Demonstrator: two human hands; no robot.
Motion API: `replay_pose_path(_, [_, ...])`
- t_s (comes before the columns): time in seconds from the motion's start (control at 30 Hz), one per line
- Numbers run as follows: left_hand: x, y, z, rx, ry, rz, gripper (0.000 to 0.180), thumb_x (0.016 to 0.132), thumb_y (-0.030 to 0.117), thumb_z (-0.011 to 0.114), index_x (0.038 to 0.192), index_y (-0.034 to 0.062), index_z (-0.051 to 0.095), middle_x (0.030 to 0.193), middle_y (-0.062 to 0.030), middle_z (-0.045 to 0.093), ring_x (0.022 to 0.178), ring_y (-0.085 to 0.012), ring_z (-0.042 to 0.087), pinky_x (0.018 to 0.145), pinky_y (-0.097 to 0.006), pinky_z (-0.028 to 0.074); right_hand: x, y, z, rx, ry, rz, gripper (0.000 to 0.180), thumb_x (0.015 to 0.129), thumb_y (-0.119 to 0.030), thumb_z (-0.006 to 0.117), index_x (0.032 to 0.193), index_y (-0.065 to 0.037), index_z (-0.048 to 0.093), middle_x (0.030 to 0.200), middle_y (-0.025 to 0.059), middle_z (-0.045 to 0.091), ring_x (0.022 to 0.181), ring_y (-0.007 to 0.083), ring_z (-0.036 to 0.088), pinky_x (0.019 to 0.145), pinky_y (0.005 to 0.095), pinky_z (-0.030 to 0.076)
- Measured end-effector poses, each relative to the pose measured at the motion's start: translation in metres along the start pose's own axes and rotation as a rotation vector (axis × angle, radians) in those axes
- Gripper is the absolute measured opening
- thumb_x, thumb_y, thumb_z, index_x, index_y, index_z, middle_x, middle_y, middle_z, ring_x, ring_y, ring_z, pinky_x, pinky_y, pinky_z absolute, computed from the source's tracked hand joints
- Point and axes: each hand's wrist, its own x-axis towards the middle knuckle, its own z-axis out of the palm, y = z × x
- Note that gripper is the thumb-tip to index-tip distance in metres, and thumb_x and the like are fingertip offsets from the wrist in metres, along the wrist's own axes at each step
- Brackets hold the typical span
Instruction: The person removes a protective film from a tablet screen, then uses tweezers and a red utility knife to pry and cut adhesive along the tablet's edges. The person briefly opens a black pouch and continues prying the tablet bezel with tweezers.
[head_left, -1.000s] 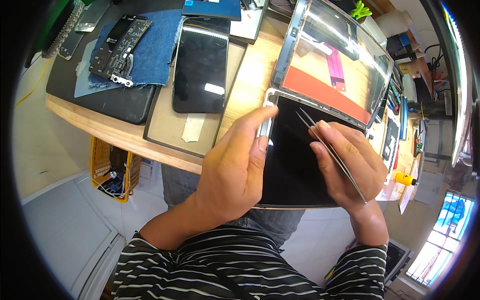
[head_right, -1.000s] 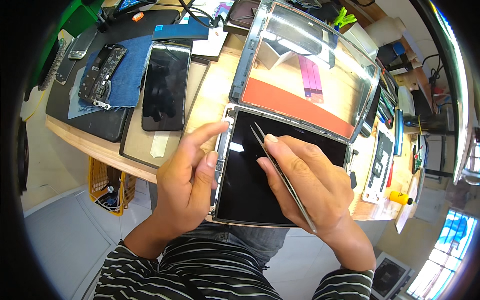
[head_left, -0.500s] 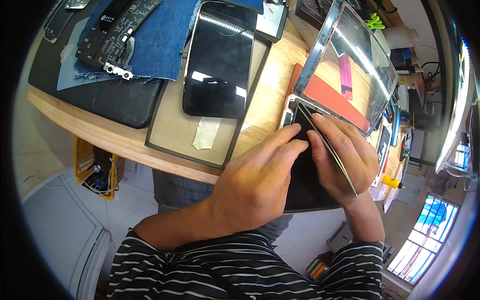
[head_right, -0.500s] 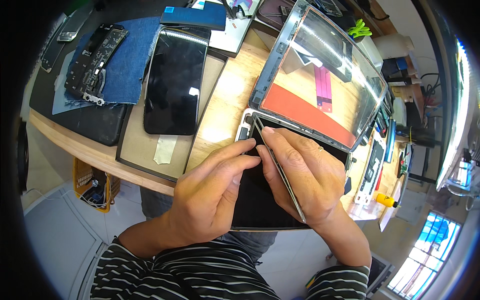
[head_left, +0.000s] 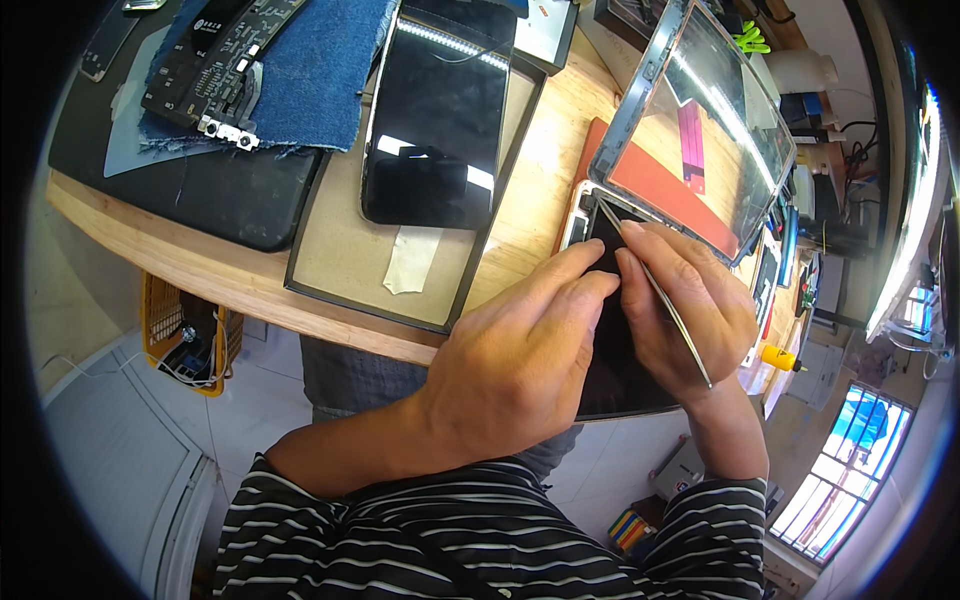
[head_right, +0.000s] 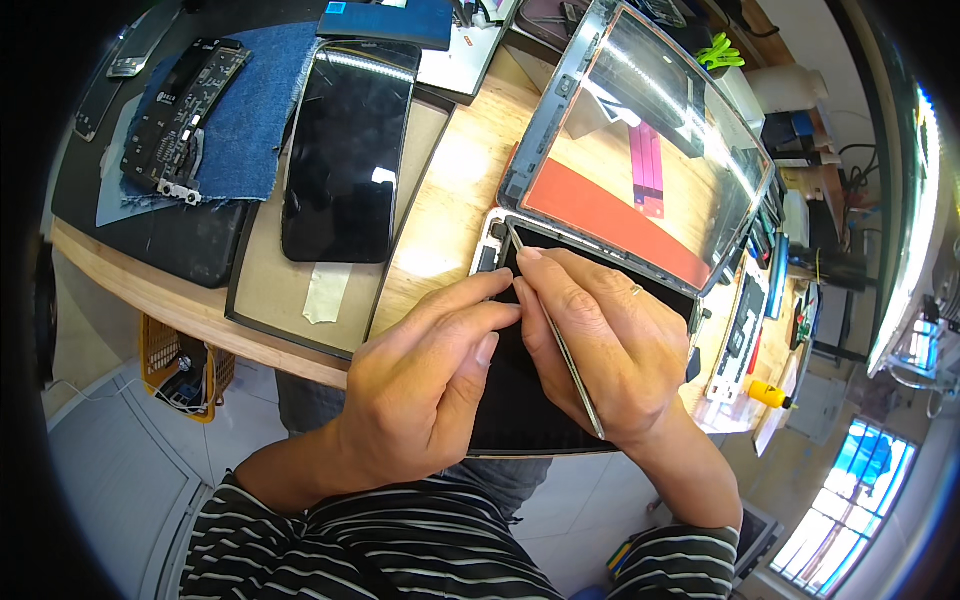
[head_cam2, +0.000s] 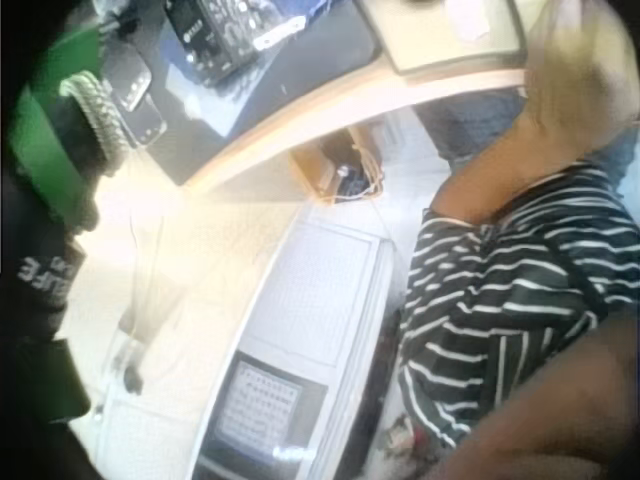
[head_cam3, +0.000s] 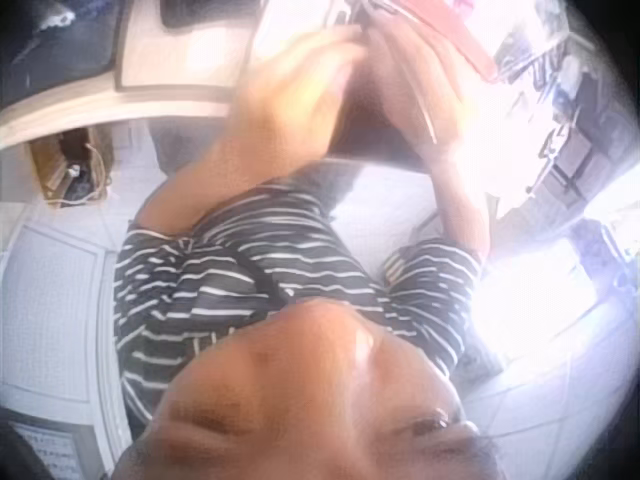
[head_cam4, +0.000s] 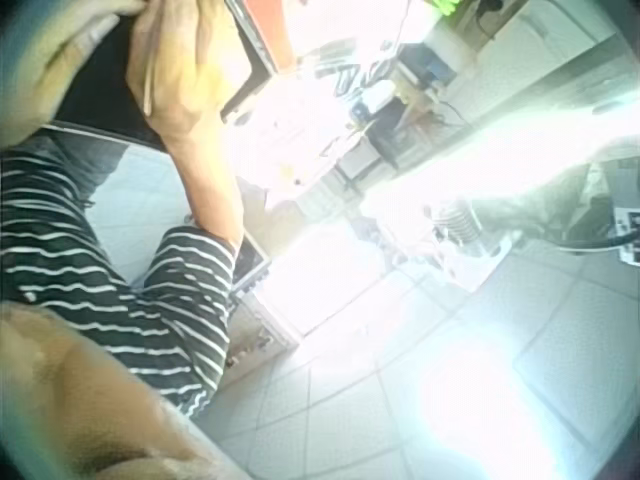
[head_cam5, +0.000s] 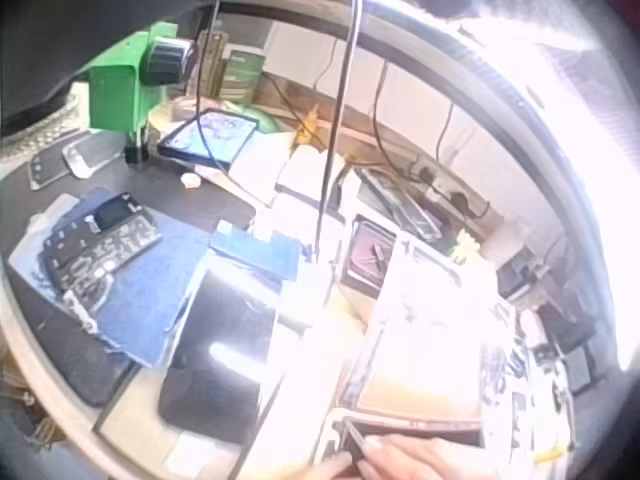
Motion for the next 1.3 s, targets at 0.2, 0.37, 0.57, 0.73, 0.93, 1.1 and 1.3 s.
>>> replay_pose_path(0.2, [0.000, 0.001, 0.001, 0.001, 0.012, -0.012, 0.019, 0.096, -0.004, 0.061, 0.113, -0.0092, 0.067, 0.118, -0.0308, 0.068, 0.103, -0.0409, 0.073, 0.085, -0.039, 0.059, -0.002, 0.001, 0.002, 0.005, 0.010, -0.017, 0.029, 0.079, 0.005, 0.081, 0.107, 0.005, 0.073, 0.095, 0.0173, 0.074, 0.080, 0.0273, 0.074, 0.070, 0.0325, 0.059])
replay_pose_path(0.37, [0.000, 0.001, 0.002, 0.014, 0.011, -0.016, 0.019, 0.097, -0.002, 0.060, 0.113, -0.0098, 0.066, 0.117, -0.0312, 0.068, 0.103, -0.0411, 0.073, 0.085, -0.039, 0.059, -0.003, 0.002, 0.002, 0.000, 0.009, -0.033, 0.029, 0.079, 0.006, 0.080, 0.107, 0.005, 0.072, 0.094, 0.0169, 0.074, 0.078, 0.0270, 0.074, 0.068, 0.0324, 0.059])
replay_pose_path(0.57, [-0.001, 0.000, 0.002, 0.013, 0.017, -0.015, 0.018, 0.098, -0.001, 0.059, 0.113, -0.0097, 0.066, 0.117, -0.0308, 0.069, 0.103, -0.0409, 0.073, 0.085, -0.039, 0.059, -0.005, 0.003, -0.004, -0.020, 0.009, 0.005, 0.030, 0.079, 0.006, 0.079, 0.108, 0.002, 0.073, 0.095, 0.0157, 0.074, 0.079, 0.0270, 0.074, 0.069, 0.0330, 0.059])
replay_pose_path(0.73, [-0.001, 0.001, 0.002, 0.023, 0.015, -0.022, 0.018, 0.098, -0.002, 0.059, 0.113, -0.0096, 0.067, 0.118, -0.0307, 0.069, 0.103, -0.0403, 0.073, 0.085, -0.039, 0.059, -0.001, -0.005, -0.009, 0.014, -0.024, 0.056, 0.031, 0.080, 0.004, 0.080, 0.110, 0.002, 0.073, 0.097, 0.0163, 0.074, 0.083, 0.0274, 0.074, 0.072, 0.0335, 0.060])
replay_pose_path(0.93, [-0.001, 0.000, 0.002, 0.022, 0.013, -0.012, 0.018, 0.097, -0.001, 0.060, 0.112, -0.0097, 0.067, 0.117, -0.0310, 0.069, 0.103, -0.0406, 0.073, 0.085, -0.038, 0.059, -0.002, -0.001, 0.000, 0.011, 0.030, 0.045, 0.028, 0.079, 0.003, 0.082, 0.105, 0.004, 0.073, 0.093, 0.0171, 0.074, 0.080, 0.0276, 0.075, 0.072, 0.0330, 0.060])
replay_pose_path(1.1, [0.000, 0.001, 0.003, 0.020, 0.026, -0.013, 0.018, 0.097, -0.001, 0.060, 0.112, -0.0093, 0.067, 0.116, -0.0296, 0.070, 0.102, -0.0402, 0.073, 0.085, -0.039, 0.059, -0.002, 0.001, 0.005, 0.020, 0.060, 0.022, 0.029, 0.078, 0.002, 0.082, 0.105, 0.004, 0.073, 0.092, 0.0174, 0.074, 0.080, 0.0282, 0.075, 0.072, 0.0331, 0.060])
replay_pose_path(1.3, [0.000, -0.001, 0.002, 0.017, 0.024, 0.000, 0.018, 0.097, -0.001, 0.060, 0.112, -0.0095, 0.067, 0.117, -0.0298, 0.069, 0.101, -0.0399, 0.073, 0.084, -0.039, 0.059, 0.000, 0.001, 0.006, 0.007, 0.055, 0.018, 0.026, 0.079, 0.004, 0.082, 0.104, 0.005, 0.073, 0.092, 0.0173, 0.074, 0.078, 0.0277, 0.075, 0.070, 0.0325, 0.060])
